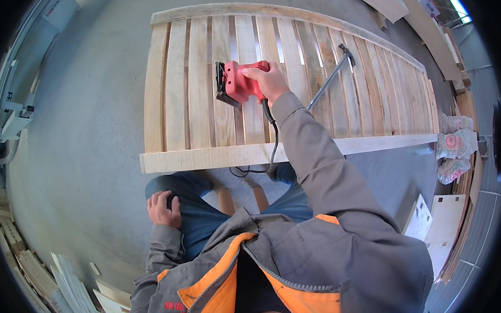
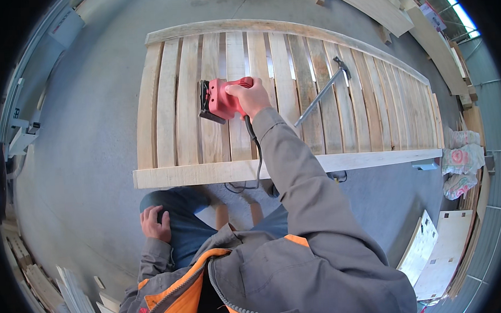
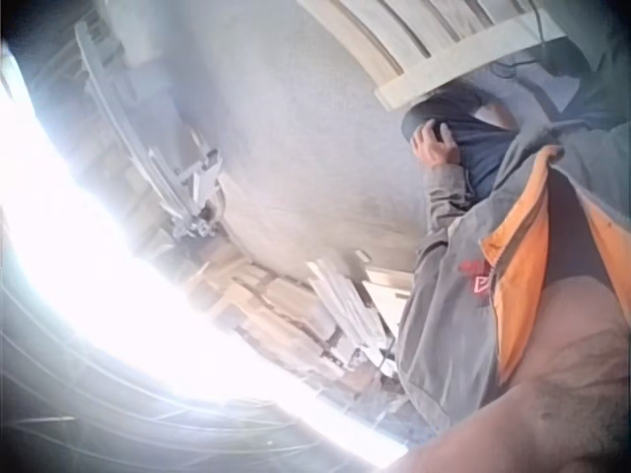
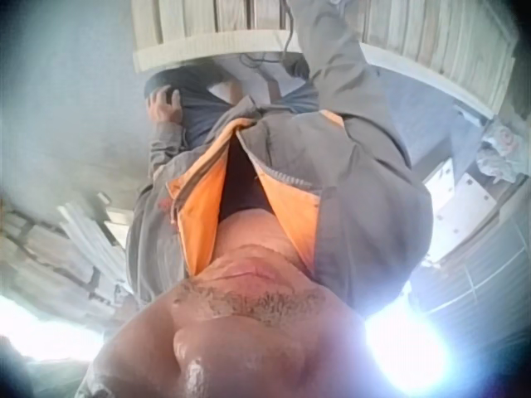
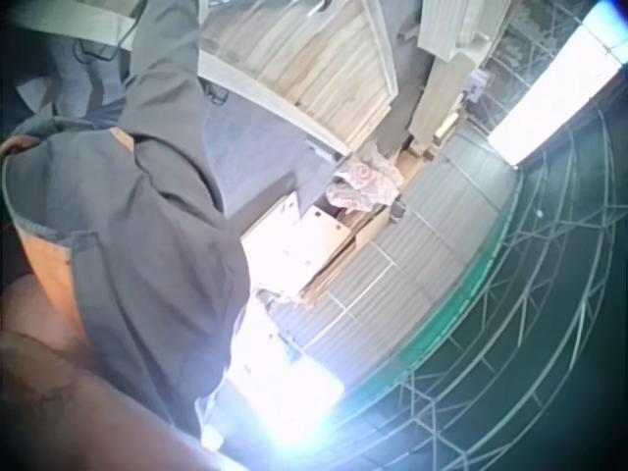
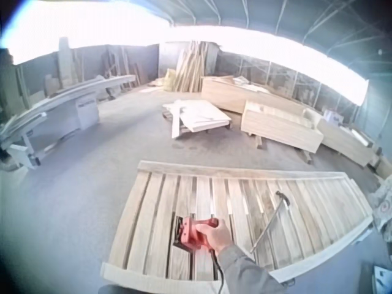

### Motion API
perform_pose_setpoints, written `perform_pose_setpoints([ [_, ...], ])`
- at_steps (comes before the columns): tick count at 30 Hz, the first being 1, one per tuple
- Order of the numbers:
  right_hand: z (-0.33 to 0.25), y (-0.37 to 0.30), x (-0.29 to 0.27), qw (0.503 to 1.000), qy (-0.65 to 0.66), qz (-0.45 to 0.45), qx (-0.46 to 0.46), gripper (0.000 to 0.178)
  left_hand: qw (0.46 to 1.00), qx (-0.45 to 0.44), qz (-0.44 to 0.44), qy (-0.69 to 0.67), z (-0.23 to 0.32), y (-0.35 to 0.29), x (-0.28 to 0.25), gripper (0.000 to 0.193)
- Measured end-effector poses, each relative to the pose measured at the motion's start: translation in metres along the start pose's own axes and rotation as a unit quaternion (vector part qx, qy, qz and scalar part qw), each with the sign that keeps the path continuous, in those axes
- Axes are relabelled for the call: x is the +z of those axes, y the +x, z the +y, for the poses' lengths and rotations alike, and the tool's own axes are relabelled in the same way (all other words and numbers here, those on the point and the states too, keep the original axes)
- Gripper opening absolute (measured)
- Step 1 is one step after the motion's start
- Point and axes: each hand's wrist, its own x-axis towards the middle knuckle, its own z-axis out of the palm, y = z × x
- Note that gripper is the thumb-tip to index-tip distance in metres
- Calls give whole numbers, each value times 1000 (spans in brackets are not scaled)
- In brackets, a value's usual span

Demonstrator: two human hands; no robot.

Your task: The person uses a red electric sander to smooth the surface of a wooden slatted structure. The sander is moved back and forth across the slats while the person holds the structure steady with the other hand.

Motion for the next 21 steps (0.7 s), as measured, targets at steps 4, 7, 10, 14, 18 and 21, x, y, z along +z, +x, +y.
perform_pose_setpoints([
  [4,-2,25,-2,1000,-2,-18,-6,69,1000,5,-9,5,2,8,0,24],
  [7,-11,34,0,1000,-1,-15,-2,68,1000,1,-13,10,6,13,3,24],
  [10,-20,45,4,1000,-15,-7,-15,68,1000,1,-17,12,7,13,1,23],
  [14,-28,65,5,1000,-9,-7,-17,68,1000,0,-21,17,7,16,2,23],
  [18,-34,87,4,1000,-4,-11,-17,68,999,-2,-24,22,9,17,1,22],
  [21,-39,105,7,1000,-7,-9,-24,69,999,6,-21,35,8,19,3,23],
])
